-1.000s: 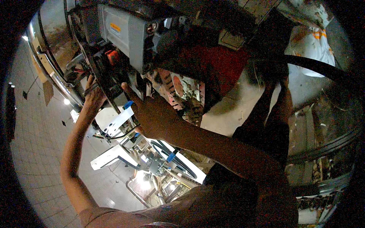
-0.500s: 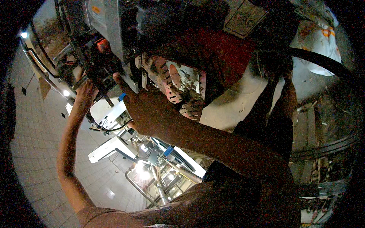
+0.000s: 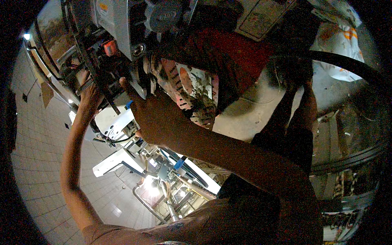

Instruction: The person cleans an industrial machine and replaces a component, using an air nozzle to blow dust off internal parts and handling a circular spool.

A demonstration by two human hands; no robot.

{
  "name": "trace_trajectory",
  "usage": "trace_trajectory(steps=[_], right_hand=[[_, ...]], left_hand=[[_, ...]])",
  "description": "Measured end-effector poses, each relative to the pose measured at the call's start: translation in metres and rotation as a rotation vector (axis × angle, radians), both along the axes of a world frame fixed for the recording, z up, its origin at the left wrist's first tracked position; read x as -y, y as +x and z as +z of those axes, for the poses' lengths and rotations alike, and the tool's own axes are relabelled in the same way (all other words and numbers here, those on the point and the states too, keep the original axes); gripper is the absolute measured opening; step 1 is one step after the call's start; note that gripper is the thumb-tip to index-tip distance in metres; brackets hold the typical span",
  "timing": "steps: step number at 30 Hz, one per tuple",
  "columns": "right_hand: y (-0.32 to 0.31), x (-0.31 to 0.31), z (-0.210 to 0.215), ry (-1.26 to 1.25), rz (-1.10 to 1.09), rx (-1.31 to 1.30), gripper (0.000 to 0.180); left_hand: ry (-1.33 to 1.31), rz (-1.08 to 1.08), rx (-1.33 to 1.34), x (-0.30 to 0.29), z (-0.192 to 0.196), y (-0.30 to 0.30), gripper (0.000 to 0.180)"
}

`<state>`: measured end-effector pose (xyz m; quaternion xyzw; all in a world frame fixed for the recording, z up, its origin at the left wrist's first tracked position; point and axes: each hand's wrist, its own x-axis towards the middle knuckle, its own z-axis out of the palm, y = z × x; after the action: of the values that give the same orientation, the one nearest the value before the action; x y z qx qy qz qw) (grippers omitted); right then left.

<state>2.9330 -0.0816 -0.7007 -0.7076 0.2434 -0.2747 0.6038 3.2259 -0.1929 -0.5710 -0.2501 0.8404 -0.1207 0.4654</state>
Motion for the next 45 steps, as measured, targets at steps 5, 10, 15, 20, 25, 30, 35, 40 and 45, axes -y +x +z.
trace_trajectory(steps=[5,10,15,20,25,30,35,40,45], right_hand=[[0.007,-0.005,-0.005,-0.058,-0.107,0.056,0.079],[0.002,-0.002,-0.003,-0.079,-0.068,0.014,0.079],[0.0,-0.001,-0.002,-0.096,-0.063,-0.01,0.094],[-0.002,-0.002,0.001,-0.066,-0.104,-0.009,0.097],[-0.001,-0.005,0.0,-0.087,-0.178,-0.025,0.088],[0.003,-0.008,-0.001,-0.14,-0.215,-0.045,0.083],[0.0,-0.005,0.003,-0.066,-0.14,-0.041,0.082],[0.003,-0.006,0.0,-0.085,-0.154,-0.037,0.078],[0.003,-0.007,0.0,-0.141,-0.132,-0.074,0.075]], left_hand=[[-0.038,-0.001,-0.012,0.0,-0.003,0.003,0.028],[-0.067,-0.053,0.03,-0.006,-0.001,0.0,0.033],[-0.072,0.055,0.12,-0.005,-0.002,-0.001,0.034],[-0.046,-0.041,-0.027,0.0,-0.005,-0.003,0.029],[-0.044,0.095,0.09,-0.004,-0.001,-0.016,0.029],[-0.069,0.087,0.064,-0.005,0.005,-0.017,0.031],[-0.085,-0.005,0.05,-0.009,0.009,-0.011,0.029],[0.046,0.034,0.093,0.0,0.007,-0.009,0.028],[0.051,-0.055,0.013,0.005,0.002,-0.009,0.027]])
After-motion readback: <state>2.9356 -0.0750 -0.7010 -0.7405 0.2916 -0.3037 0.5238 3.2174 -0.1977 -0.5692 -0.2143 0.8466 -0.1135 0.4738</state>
